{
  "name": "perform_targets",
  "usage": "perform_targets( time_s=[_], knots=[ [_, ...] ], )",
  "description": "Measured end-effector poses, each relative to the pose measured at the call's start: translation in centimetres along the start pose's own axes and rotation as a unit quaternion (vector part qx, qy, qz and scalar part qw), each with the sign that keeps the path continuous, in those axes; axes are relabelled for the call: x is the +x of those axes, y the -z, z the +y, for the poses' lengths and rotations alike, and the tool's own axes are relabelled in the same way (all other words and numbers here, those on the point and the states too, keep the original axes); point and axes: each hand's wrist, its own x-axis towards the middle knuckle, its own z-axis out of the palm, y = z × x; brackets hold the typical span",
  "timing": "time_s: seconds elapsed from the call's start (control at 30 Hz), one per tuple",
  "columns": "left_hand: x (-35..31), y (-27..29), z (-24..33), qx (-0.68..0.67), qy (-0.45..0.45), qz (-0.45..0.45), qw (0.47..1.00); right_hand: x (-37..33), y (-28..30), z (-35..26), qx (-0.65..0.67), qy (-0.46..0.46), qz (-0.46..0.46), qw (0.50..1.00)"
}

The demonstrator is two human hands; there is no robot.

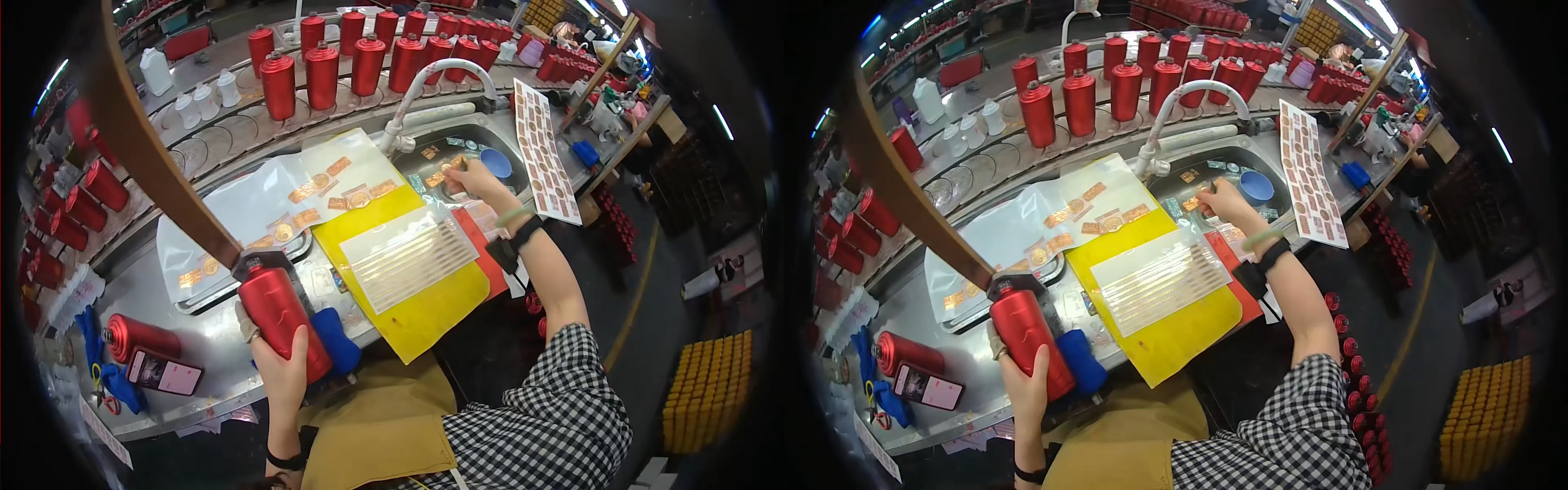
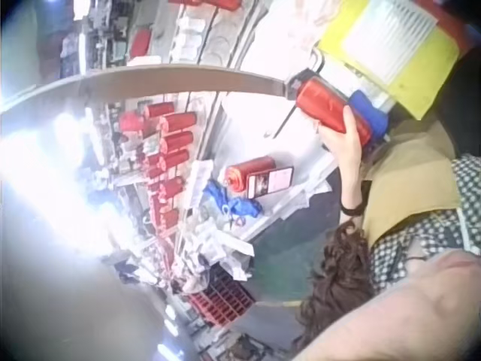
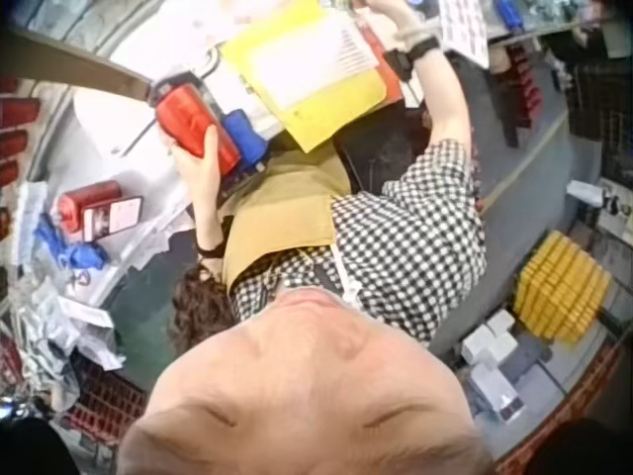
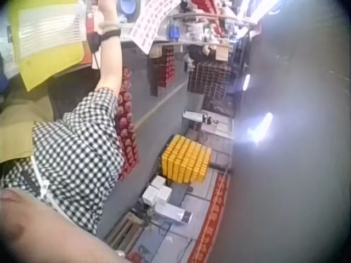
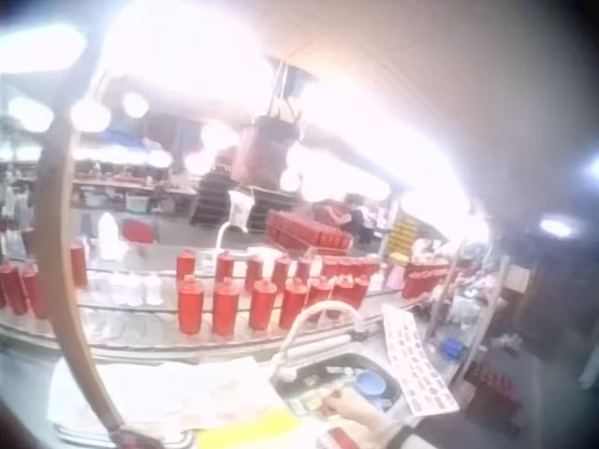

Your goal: Applying decorative and informational labels to red cylindrical canisters on a factory production line.

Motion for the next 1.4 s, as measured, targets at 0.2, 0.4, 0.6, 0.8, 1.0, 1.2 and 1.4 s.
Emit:
perform_targets(
  time_s=[0.2,0.4,0.6,0.8,1.0,1.2,1.4],
  knots=[
    [-0.3,-0.3,-0.9,-0.017,0.056,-0.013,0.998,4.6,-0.6,-0.1,-0.114,-0.112,-0.034,0.987],
    [0.3,-0.1,-0.2,-0.042,0.06,-0.02,0.997,6.7,-1.8,0.5,-0.2,-0.127,-0.053,0.97],
    [-0.8,0.2,-0.5,-0.016,0.074,-0.003,0.997,9.4,-4.2,2.2,-0.528,-0.016,-0.18,0.829],
    [0.2,-0.1,-0.1,-0.048,0.065,-0.018,0.997,15.7,0.4,15.2,-0.378,-0.034,-0.033,0.925],
    [0.0,-0.1,0.5,-0.071,0.085,-0.01,0.994,5.6,-1.3,-0.1,0.204,-0.215,-0.138,0.945],
    [0.6,-0.3,0.3,-0.046,0.035,-0.006,0.998,-7.2,-7.1,-7.5,0.109,-0.157,-0.29,0.938],
    [0.6,0.1,0.2,-0.025,0.021,-0.017,0.999,-9.5,-12.9,-5.9,-0.154,0.059,-0.205,0.965]
  ],
)
